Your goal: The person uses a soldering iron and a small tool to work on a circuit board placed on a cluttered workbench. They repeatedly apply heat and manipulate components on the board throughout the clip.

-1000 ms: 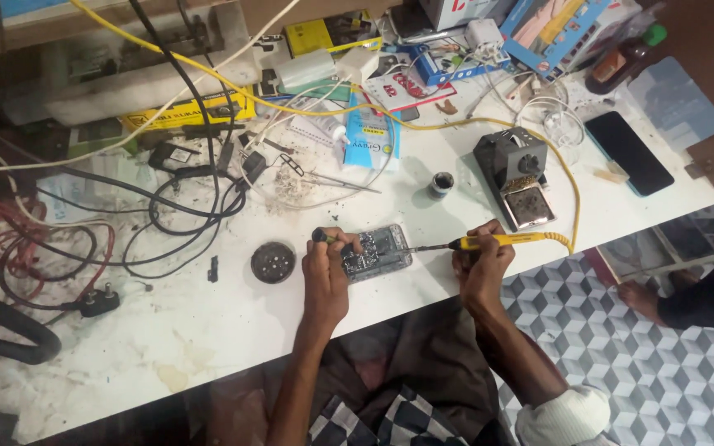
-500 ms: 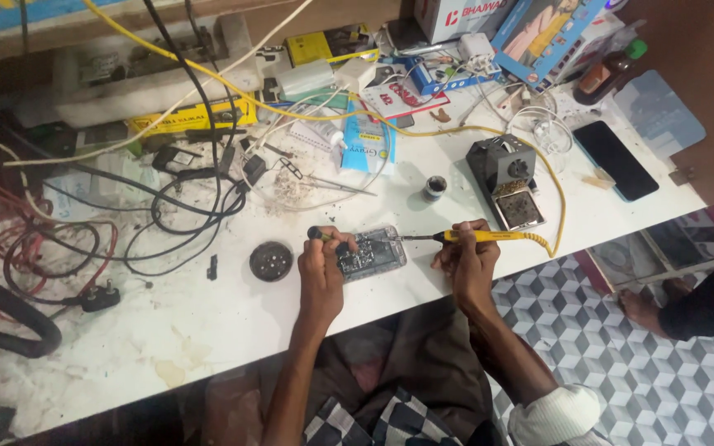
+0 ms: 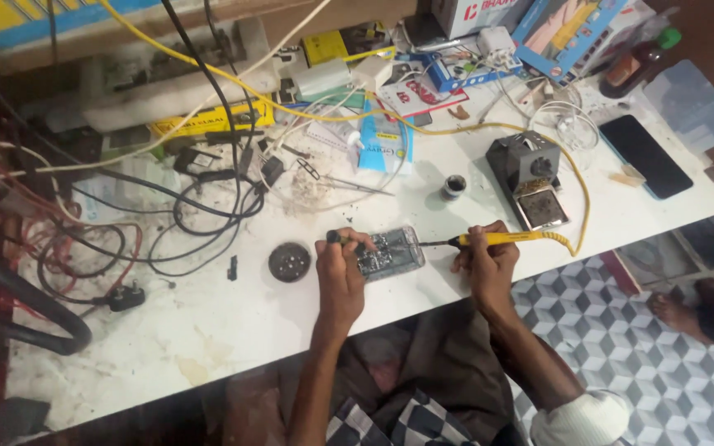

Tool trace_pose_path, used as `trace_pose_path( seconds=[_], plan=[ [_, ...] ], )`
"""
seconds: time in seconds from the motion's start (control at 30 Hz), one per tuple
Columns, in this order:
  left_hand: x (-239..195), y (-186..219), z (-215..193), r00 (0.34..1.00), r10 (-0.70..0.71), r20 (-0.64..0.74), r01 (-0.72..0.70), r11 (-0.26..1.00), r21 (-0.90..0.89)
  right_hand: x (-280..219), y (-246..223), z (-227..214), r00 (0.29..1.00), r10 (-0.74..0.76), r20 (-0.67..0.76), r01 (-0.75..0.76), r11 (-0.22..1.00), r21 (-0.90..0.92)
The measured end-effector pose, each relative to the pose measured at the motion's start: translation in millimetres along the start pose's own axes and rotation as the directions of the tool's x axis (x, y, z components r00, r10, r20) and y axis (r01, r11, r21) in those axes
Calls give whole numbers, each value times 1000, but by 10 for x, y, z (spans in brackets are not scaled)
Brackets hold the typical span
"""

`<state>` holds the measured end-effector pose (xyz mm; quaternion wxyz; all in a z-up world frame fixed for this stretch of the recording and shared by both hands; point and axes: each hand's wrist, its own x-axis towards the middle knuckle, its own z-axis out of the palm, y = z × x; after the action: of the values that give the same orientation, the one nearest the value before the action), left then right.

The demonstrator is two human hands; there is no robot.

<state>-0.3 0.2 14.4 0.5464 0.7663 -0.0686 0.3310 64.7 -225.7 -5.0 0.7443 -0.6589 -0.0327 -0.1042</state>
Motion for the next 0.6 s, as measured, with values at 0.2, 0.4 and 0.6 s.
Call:
trace_pose_path(
  seconds=[0.2,0.4,0.6],
  plan=[
    [7,-15,-8,997,-74,-3,74,997,22,-60,-29,16,999,45,-14,-43,991,129],
    [-5,-40,5,979,-197,49,201,977,-76,-55,-82,-14,996,79,41,-80,996,25],
    [-37,-40,7,988,-138,69,144,986,-89,-17,-42,0,990,18,143,-11,999,-54]
  ],
)
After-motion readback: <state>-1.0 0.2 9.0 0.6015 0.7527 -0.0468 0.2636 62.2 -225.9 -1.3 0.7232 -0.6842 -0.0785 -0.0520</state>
